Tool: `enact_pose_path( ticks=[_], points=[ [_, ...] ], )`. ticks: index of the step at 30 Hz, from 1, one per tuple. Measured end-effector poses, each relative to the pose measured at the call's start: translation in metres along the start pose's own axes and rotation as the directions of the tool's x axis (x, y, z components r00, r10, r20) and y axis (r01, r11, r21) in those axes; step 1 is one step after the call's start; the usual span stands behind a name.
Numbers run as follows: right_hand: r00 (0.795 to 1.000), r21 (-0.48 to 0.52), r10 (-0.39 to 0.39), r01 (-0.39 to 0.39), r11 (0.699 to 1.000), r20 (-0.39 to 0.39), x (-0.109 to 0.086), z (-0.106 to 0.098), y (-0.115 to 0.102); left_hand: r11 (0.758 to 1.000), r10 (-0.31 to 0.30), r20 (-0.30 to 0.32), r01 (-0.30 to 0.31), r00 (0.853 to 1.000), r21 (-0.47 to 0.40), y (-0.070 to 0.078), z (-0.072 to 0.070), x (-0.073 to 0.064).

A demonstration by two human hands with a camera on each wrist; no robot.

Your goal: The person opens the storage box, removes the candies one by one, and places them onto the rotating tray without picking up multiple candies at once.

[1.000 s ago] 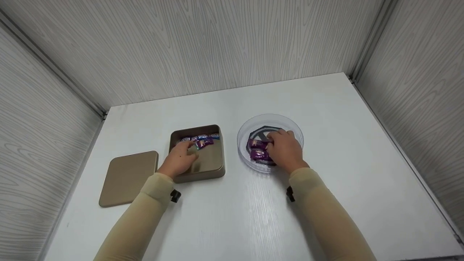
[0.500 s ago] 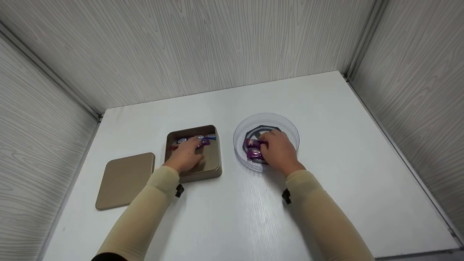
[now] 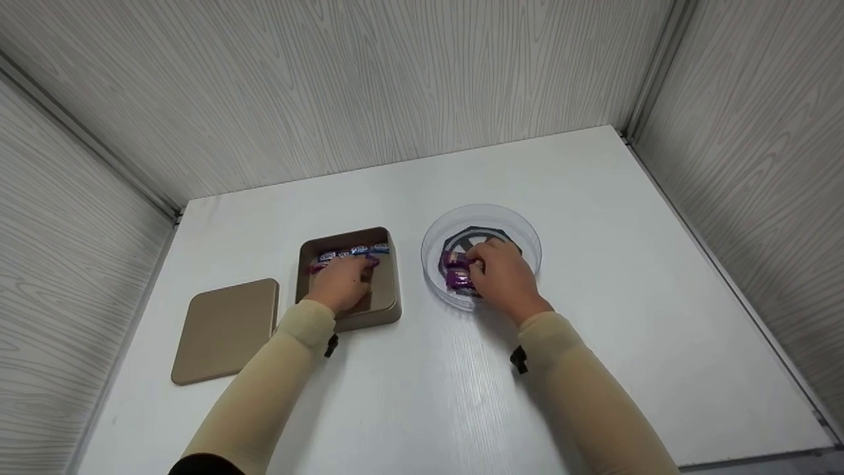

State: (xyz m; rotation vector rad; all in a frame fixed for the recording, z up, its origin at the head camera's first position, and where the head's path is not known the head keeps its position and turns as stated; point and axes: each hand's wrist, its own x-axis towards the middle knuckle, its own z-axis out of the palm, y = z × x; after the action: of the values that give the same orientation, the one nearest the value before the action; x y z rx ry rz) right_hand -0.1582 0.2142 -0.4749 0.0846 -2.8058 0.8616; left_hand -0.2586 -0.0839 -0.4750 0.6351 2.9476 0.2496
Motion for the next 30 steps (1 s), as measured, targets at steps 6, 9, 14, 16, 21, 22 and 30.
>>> enact_pose_path(
  ticks=[6,9,14,16,21,22,30],
  points=[
    [1.000,0.017,-0.009,0.009,1.000,-0.006,-0.002,0.003,-0.004,0.999,-0.010,-0.027,0.009,1.000,-0.033,0.009,0.002,0.002],
    [1.000,0.025,-0.022,0.023,0.999,-0.016,-0.003,0.004,-0.005,1.000,-0.008,-0.034,0.007,0.999,-0.028,0.011,0.005,0.004],
    [0.998,0.026,-0.049,0.050,0.998,-0.030,-0.003,0.006,-0.003,0.998,-0.001,-0.054,0.004,0.999,0.057,0.013,0.010,0.005],
    [0.998,0.023,-0.053,0.054,0.998,-0.030,-0.004,0.007,-0.003,0.995,0.002,-0.063,0.004,0.998,0.097,0.013,0.010,0.005],
    [0.999,0.028,-0.045,0.045,0.999,-0.011,-0.005,0.006,-0.005,0.991,0.009,-0.038,-0.004,0.999,0.134,0.012,0.010,0.003],
    [0.999,0.030,-0.040,0.040,0.999,-0.005,-0.005,0.006,-0.006,0.992,0.008,-0.029,-0.004,1.000,0.125,0.012,0.010,0.002],
    [0.998,0.045,-0.055,0.054,0.998,0.009,-0.007,0.008,-0.020,0.998,-0.007,-0.018,0.006,1.000,-0.057,0.008,-0.003,-0.011]
  ],
)
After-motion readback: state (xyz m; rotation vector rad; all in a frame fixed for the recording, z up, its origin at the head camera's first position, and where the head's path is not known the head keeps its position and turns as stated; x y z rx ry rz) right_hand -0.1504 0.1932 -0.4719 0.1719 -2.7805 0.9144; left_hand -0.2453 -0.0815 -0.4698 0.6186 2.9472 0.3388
